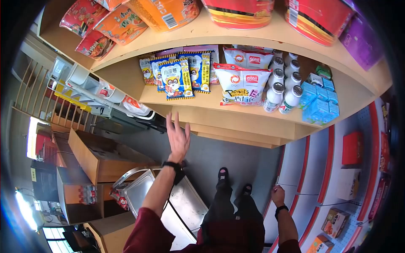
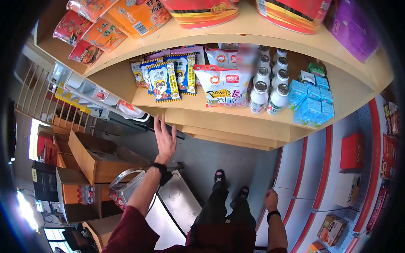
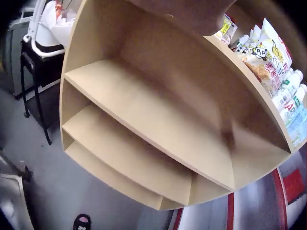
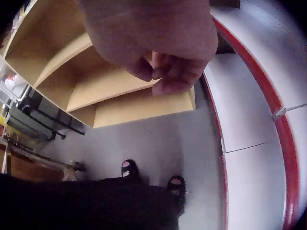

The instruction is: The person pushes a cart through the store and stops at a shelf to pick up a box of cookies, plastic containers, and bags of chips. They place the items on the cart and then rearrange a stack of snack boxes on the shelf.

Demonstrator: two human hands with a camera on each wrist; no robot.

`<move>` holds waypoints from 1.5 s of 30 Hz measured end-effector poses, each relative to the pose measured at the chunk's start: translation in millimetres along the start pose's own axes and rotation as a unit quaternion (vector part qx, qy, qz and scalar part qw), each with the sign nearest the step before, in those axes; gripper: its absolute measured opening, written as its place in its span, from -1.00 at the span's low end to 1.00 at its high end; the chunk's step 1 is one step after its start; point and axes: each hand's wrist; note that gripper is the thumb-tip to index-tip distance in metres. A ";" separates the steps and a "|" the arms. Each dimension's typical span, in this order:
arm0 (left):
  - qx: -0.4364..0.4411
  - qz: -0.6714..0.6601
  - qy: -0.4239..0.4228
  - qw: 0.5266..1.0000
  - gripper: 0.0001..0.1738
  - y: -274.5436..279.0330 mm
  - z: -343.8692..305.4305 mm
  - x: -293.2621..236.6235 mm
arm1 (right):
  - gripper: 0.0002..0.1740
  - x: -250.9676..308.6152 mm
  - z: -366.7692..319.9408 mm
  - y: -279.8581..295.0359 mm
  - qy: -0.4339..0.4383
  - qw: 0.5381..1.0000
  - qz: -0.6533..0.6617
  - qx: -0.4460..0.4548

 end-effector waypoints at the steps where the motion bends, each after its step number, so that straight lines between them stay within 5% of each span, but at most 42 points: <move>1: -0.005 0.033 -0.029 0.999 -0.30 -9.2 16.2 -1.1 | -0.85 11.3 -1.8 -3.2 -0.013 0.999 0.036 -0.016; 6: 0.059 0.101 -0.042 0.992 -0.28 -41.7 40.7 7.7 | -0.88 67.8 -6.8 11.5 -0.044 0.996 0.072 -0.030; 12: 0.068 0.075 -0.070 0.992 -0.22 -32.2 39.9 9.9 | -0.83 68.6 -24.1 38.6 -0.061 0.989 0.078 -0.111; 19: 0.048 0.016 -0.134 0.990 -0.22 -29.5 28.7 19.0 | -0.77 34.6 -87.1 63.4 -0.214 0.966 0.016 -0.148; 21: 0.067 0.006 -0.060 0.996 -0.17 -25.3 26.7 5.3 | -0.75 36.9 -120.3 68.2 -0.243 0.956 0.032 -0.163; 25: 0.061 0.022 -0.058 0.996 -0.08 -35.9 22.4 8.4 | -0.73 33.0 -184.0 60.7 -0.297 0.934 0.017 -0.197; 31: 0.003 -0.013 -0.084 0.996 -0.09 -48.2 21.2 23.0 | -0.64 46.7 -275.6 32.2 -0.435 0.899 -0.026 -0.037; 33: -0.029 0.037 -0.157 0.987 -0.09 -38.9 23.9 8.4 | -0.63 63.9 -306.0 39.1 -0.505 0.858 0.025 -0.091; 41: -0.034 0.023 -0.147 0.988 -0.10 -33.5 23.3 4.8 | -0.64 31.5 -313.1 44.9 -0.477 0.855 0.020 -0.203; 43: 0.019 0.023 -0.117 0.993 -0.14 -21.7 24.6 -3.3 | -0.59 17.3 -298.6 66.5 -0.463 0.872 0.048 -0.148; 45: -0.055 -0.027 -0.128 0.990 -0.19 -28.5 11.3 16.1 | -0.60 7.3 -287.9 82.5 -0.458 0.870 0.060 -0.175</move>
Point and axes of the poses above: each hand's wrist, its own z-axis towards the middle knuckle, its own y-axis out of the back of the hand, x = y × z, and after that the axes turned 11 degrees about -x, right-handed
